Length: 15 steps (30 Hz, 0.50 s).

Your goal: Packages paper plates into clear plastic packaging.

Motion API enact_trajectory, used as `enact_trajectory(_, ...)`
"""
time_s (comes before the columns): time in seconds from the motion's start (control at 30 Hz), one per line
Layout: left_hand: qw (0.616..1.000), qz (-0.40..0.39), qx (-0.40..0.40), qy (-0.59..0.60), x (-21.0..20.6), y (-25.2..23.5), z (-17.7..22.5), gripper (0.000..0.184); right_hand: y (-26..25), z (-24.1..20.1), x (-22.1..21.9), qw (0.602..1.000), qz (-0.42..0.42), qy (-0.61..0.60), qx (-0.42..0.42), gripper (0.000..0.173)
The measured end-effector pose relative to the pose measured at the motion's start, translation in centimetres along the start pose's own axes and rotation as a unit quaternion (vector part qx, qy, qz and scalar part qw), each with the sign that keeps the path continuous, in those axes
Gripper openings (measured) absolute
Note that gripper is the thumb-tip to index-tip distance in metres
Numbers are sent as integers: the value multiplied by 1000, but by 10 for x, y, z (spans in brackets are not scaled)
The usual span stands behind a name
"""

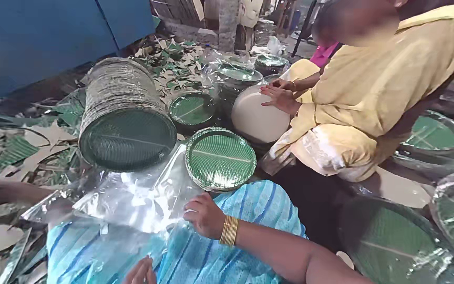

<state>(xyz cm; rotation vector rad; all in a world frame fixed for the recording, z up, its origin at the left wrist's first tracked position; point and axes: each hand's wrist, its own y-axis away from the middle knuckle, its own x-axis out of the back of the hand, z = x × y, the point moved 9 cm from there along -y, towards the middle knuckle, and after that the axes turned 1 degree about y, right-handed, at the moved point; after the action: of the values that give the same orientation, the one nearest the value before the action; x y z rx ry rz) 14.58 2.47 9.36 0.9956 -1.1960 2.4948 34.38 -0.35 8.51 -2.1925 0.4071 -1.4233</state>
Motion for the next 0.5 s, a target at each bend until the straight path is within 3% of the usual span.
enact_trajectory(0.1, 1000, -9, -20, -16, 4, -4, -2, 22, 7, 3, 1, 1000, 14, -10, -7, 15)
enact_trajectory(0.17, 998, 33, -26, -41, 13, -10, -1, 23, 8, 1, 6, 998, 48, -36, -8, 18)
enact_trajectory(0.27, 997, 39, 15, -63, 19, -19, -13, 21, 4, 4, 9, 996, 70, -58, -25, 20)
enact_trajectory(0.4, 993, 48, 74, -82, 38, -25, -46, 19, 6, 17, 5, 993, 47, -101, -48, 12)
enact_trajectory(0.5, 993, 48, 87, -67, 48, -24, -58, 21, 5, 24, 5, 989, 20, -133, -62, 17)
